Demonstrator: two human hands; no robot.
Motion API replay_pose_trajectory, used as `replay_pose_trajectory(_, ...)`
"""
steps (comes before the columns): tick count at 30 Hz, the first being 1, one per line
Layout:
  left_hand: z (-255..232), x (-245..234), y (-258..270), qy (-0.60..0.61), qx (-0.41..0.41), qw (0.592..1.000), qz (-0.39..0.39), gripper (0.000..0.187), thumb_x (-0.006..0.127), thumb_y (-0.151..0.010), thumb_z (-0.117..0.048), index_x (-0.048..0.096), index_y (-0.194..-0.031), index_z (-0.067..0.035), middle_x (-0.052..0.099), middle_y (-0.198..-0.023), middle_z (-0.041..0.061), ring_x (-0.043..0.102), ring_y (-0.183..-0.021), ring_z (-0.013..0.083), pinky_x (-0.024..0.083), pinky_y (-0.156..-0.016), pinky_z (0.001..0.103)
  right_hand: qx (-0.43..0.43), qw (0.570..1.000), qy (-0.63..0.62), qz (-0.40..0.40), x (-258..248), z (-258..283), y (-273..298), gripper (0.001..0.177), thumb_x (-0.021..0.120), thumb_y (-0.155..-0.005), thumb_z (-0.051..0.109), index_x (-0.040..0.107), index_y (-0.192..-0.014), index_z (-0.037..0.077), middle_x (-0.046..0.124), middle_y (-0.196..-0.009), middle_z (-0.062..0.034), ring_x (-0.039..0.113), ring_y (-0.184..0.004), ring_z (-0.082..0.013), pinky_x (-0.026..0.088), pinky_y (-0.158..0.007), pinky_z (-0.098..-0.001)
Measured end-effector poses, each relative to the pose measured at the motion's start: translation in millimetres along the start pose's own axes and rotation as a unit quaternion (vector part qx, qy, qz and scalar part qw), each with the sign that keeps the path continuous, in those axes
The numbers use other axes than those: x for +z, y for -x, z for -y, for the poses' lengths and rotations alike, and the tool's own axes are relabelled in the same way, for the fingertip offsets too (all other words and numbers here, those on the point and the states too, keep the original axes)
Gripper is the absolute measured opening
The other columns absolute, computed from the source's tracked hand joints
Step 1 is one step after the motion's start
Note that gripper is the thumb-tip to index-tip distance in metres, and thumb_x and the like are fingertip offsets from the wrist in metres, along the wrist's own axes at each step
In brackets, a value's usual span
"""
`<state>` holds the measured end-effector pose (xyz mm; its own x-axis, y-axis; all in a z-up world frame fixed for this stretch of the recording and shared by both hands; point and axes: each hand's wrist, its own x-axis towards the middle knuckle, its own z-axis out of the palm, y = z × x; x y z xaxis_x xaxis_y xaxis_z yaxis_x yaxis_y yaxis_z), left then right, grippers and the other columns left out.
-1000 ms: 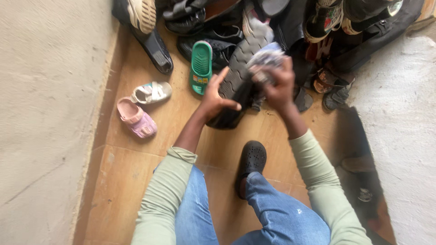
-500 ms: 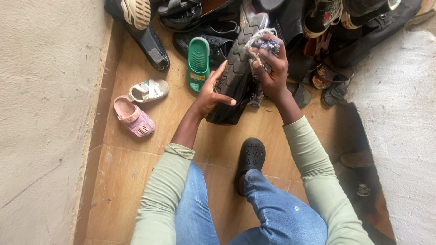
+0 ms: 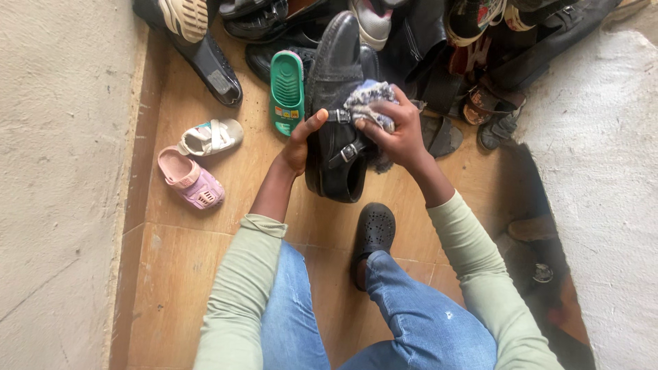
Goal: The person sits on the floor and cleans a pair of black leather shoes using a cloth. They wipe the soles, uppers, and sides of both shoes, turning them over to access different areas. Other shoes are visible on the floor nearby.
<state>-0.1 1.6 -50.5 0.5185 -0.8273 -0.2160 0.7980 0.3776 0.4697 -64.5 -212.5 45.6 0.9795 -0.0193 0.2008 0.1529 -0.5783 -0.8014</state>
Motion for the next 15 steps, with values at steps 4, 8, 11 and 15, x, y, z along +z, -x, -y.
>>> replay_pose_trajectory(4, -4.5, 16.4, 1.2, -0.075, 0.045, 0.996, 0.002, 0.085, 0.073, -0.092, -0.052, 0.043, -0.144, 0.007, 0.061, -0.128, 0.019, 0.065, -0.113, 0.0273, 0.058, -0.098, 0.039, -0.017, 0.999, -0.029, 0.035, -13.7, -13.5, 8.0, 0.034, 0.077, -0.09, 0.036, 0.077, -0.093, 0.002, 0.068, -0.096, -0.0097, 0.067, -0.083, -0.0181, 0.052, -0.071, -0.0306)
replay_pose_trajectory(8, -8.6, 39.3, -0.8, -0.139, 0.071, 0.987, -0.035, 0.088, 0.07, -0.088, -0.049, 0.035, -0.153, -0.001, 0.058, -0.134, 0.013, 0.06, -0.123, 0.0232, 0.051, -0.106, 0.038, -0.016, 0.997, -0.078, -0.017, -18.3, -25.0, 12.1, 0.029, 0.071, -0.098, 0.033, 0.075, -0.099, 0.004, 0.072, -0.093, -0.0065, 0.068, -0.076, -0.0133, 0.052, -0.067, -0.0265)
replay_pose_trajectory(11, -6.7, 44.1, -3.4, -0.183, 0.067, 0.977, -0.086, 0.099, 0.071, -0.082, -0.059, 0.033, -0.154, -0.003, 0.059, -0.132, 0.011, 0.061, -0.124, 0.0234, 0.052, -0.105, 0.039, -0.049, 0.988, -0.108, -0.099, -18.9, -10.5, 6.6, 0.03, 0.068, -0.108, 0.034, 0.071, -0.118, 0.006, 0.073, -0.102, -0.0096, 0.07, -0.083, -0.0149, 0.054, -0.07, -0.0279)
replay_pose_trajectory(15, -7.4, 37.5, -4.0, -0.231, 0.131, 0.963, -0.052, 0.108, 0.077, -0.079, -0.069, 0.041, -0.154, -0.001, 0.06, -0.139, 0.011, 0.057, -0.129, 0.0187, 0.047, -0.111, 0.035, -0.181, 0.976, -0.087, -0.081, -4.0, 21.2, -9.9, 0.041, 0.065, -0.112, 0.035, 0.051, -0.141, 0.011, 0.059, -0.123, -0.0116, 0.066, -0.105, -0.0182, 0.06, -0.085, -0.0334)
